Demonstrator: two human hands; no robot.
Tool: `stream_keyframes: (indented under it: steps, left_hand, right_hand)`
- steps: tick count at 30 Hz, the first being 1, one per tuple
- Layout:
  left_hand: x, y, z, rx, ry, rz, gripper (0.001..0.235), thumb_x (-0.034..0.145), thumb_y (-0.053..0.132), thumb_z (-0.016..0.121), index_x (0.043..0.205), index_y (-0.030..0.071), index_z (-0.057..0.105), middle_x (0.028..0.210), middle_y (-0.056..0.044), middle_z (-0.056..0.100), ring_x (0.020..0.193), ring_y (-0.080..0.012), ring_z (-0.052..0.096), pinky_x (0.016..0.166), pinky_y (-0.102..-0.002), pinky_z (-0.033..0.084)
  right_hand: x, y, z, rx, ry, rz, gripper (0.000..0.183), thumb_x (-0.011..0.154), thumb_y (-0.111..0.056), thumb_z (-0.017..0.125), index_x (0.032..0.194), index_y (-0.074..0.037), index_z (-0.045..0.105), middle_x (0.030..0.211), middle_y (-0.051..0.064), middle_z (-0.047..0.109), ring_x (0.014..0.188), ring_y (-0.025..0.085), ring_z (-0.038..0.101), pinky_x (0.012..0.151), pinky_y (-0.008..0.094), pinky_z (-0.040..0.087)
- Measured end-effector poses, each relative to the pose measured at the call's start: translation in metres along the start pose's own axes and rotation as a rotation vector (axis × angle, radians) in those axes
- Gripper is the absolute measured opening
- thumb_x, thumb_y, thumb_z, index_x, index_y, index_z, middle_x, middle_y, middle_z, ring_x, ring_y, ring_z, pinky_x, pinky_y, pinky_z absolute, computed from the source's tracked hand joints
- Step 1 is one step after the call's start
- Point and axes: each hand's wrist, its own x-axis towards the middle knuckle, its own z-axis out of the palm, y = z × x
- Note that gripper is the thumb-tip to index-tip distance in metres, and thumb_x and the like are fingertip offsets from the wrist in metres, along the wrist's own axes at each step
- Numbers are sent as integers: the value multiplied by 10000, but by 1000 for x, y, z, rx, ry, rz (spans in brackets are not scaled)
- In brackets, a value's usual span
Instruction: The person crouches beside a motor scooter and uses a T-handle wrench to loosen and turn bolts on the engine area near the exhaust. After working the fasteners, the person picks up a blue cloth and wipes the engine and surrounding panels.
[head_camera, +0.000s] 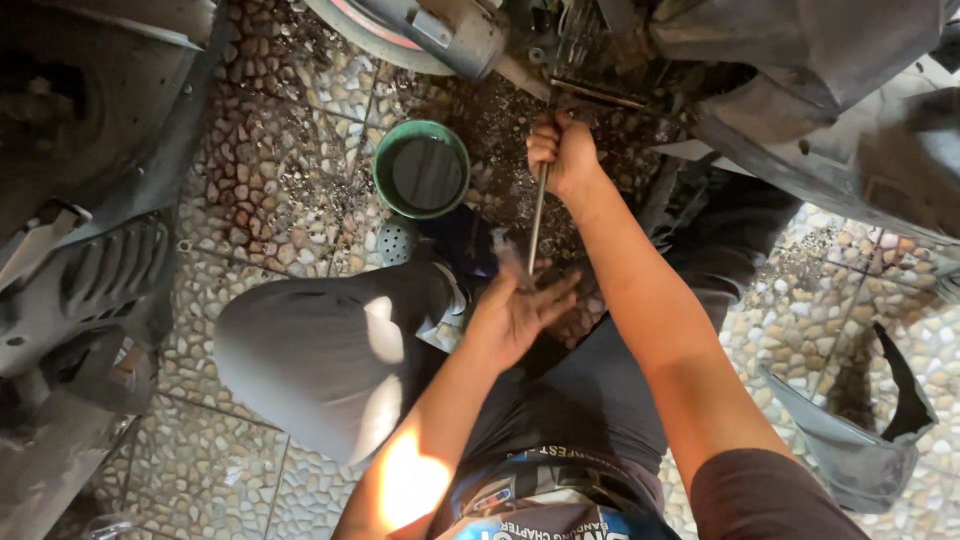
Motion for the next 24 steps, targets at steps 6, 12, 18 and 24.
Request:
stream_keyframes:
  steps: [6, 12, 18, 24]
  left_hand:
    - [-41, 44, 78, 219, 68, 220, 426, 1005, 201, 739, 1272, -14, 487, 1268, -271, 565, 1243, -484, 571, 1077, -613, 528]
    - [-46, -10, 19, 467, 410, 439, 414, 1076, 304, 651, 1314, 5, 493, 1220, -271, 605, 1156, -441, 607, 1005, -546, 533]
    - [0, -77, -51, 651, 586, 512, 446, 1062, 356, 638, 1329, 31, 490, 1232, -260, 609, 1151, -416, 612, 1001, -519, 520]
    - [8, -56, -18, 813, 516, 459, 513, 963, 358, 702, 1317, 64, 477, 1302, -236, 578, 1229, -407, 587, 1062, -533, 489]
  right_hand:
    - [-26, 21, 38, -265, 278, -170, 295, 1112, -299, 429, 936, -75, 508, 675, -40, 358, 537, 81, 299, 475, 224, 289]
    - [5, -9, 2, -232, 198, -112, 293, 1083, -289, 475, 860, -100, 487, 622, -59, 305, 500, 70, 265, 412, 216, 232]
    - [4, 6, 10, -174, 185, -133, 330, 1061, -305, 469, 789, -119, 471, 590, -64, 282, 471, 72, 246, 388, 218, 220]
    - [5, -6, 5, -186, 141, -116, 338, 1087, -316, 433, 867, -81, 536, 619, -57, 334, 492, 81, 286, 418, 217, 251]
